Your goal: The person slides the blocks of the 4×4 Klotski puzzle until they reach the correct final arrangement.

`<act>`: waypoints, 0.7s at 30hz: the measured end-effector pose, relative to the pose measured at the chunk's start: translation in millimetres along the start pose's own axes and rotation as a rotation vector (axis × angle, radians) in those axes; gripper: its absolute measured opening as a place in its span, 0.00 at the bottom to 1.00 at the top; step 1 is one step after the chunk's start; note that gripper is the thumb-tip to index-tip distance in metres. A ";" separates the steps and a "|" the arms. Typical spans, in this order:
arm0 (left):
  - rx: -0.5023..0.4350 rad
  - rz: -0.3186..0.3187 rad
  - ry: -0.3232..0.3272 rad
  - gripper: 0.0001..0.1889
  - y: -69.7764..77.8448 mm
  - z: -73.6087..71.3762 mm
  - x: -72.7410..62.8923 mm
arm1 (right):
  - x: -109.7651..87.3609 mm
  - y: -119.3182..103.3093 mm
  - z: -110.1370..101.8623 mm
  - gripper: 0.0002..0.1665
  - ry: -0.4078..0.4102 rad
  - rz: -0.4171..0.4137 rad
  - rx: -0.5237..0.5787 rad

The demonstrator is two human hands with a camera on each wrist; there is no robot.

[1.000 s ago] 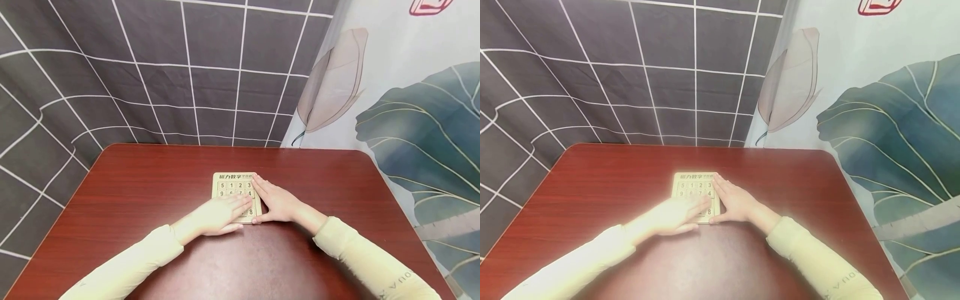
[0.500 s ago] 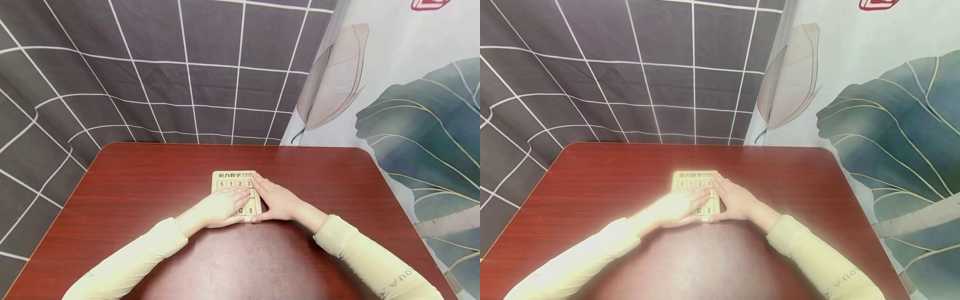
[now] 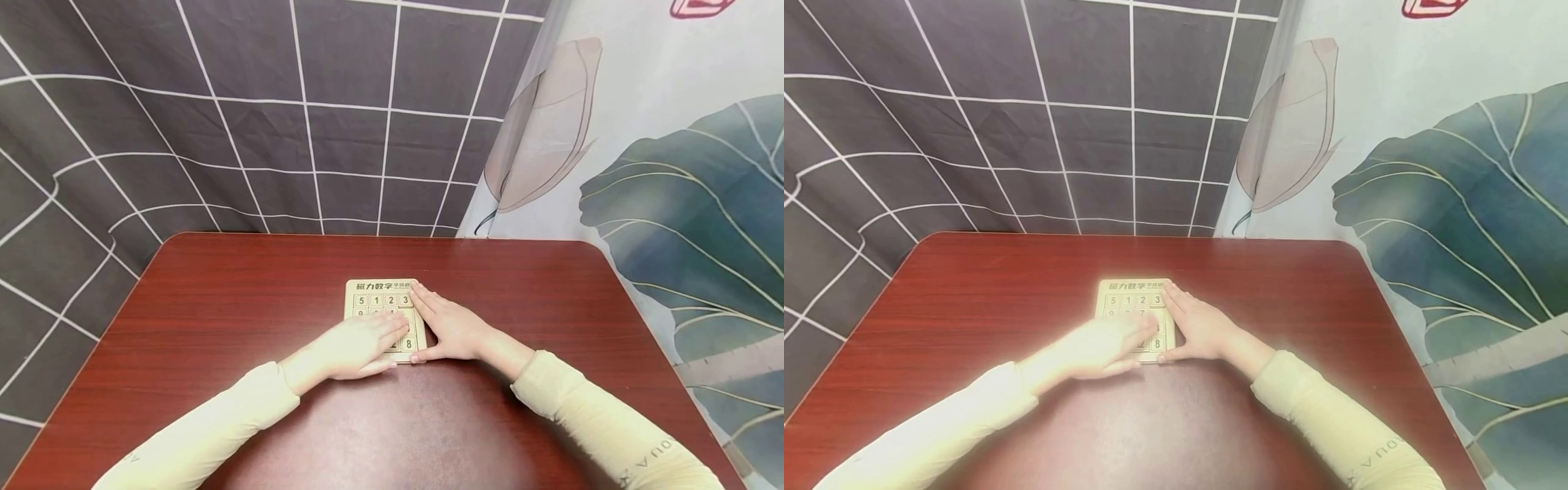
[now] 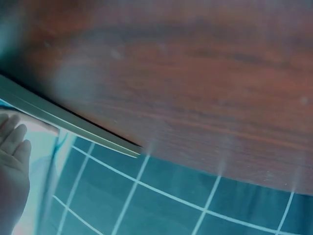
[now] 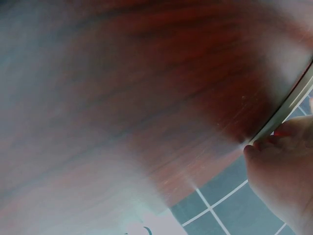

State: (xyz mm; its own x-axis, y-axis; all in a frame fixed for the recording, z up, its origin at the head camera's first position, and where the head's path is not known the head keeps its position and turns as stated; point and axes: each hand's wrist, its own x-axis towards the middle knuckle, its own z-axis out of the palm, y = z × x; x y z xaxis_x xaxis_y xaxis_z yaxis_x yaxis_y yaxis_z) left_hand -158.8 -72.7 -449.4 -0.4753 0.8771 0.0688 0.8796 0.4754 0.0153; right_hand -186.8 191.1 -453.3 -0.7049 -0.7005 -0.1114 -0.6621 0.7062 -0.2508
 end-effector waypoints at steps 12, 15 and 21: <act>0.030 -0.078 -0.035 0.34 -28.3 -0.1 22.4 | 0.0 -1.6 -0.5 0.72 -0.014 0.012 0.012; 0.033 -0.075 -0.033 0.34 -27.4 0.3 23.5 | -0.3 -1.6 -0.1 0.72 -0.011 0.010 0.013; 0.046 -0.064 -0.026 0.33 -20.3 0.7 20.2 | -1.0 -1.0 -0.6 0.72 0.000 0.004 0.002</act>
State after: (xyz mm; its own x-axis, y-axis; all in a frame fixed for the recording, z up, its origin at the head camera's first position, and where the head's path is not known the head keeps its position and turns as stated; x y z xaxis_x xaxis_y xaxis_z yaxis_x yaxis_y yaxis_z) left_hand -186.3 -64.6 -449.1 -0.5318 0.8458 0.0437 0.8456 0.5331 -0.0274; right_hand -185.6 191.1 -452.3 -0.7076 -0.6976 -0.1127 -0.6588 0.7089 -0.2520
